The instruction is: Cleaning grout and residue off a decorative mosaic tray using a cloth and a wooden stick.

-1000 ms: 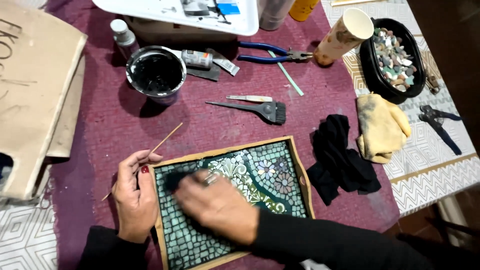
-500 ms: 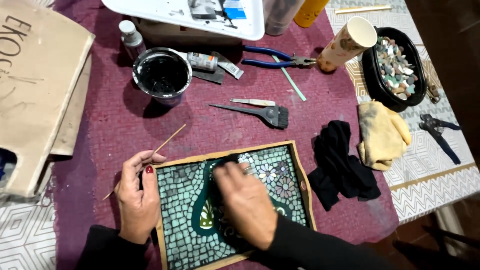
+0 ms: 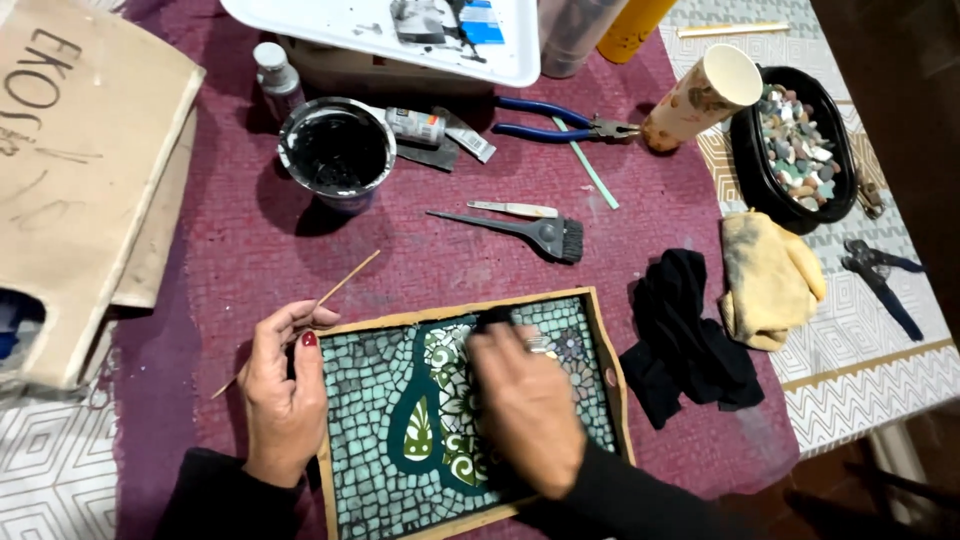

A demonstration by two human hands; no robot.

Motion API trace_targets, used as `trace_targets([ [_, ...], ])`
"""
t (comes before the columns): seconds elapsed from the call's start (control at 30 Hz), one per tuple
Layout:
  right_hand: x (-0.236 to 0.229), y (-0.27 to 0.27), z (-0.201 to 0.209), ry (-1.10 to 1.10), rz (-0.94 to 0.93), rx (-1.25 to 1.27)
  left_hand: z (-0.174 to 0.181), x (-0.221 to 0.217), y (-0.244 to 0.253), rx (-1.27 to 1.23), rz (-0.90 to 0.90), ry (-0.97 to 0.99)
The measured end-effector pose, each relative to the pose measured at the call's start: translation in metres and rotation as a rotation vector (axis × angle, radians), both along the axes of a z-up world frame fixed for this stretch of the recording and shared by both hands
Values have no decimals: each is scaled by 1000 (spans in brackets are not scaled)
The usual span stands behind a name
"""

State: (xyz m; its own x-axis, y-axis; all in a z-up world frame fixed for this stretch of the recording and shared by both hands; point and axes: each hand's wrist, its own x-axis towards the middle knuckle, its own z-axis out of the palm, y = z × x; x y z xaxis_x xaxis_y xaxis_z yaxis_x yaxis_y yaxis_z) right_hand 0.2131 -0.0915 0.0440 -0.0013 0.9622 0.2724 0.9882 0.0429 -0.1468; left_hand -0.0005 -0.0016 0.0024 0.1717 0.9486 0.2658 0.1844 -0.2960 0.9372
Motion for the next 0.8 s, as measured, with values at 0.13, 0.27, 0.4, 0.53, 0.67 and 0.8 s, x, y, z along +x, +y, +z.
trace_targets([
  [0.13,-17,11,9,29,270,-19,2,1,0,-18,2,-5],
  [0.27,32,2,27,-2,240,-31,0,0,-1,-30,-4,-25],
  [0.4,60,-12,16,-180,-5,-75,0,1,0,-3,13,5],
  [0.53,21,0,12,-49,-35,17,-1,0,0,1,12,6],
  [0.67,-18,7,-15,-132,157,-34,1,1,-1,-14,12,1],
  [0.8,21,4,16,37,245,22,1,1,-1,-50,16,-25],
])
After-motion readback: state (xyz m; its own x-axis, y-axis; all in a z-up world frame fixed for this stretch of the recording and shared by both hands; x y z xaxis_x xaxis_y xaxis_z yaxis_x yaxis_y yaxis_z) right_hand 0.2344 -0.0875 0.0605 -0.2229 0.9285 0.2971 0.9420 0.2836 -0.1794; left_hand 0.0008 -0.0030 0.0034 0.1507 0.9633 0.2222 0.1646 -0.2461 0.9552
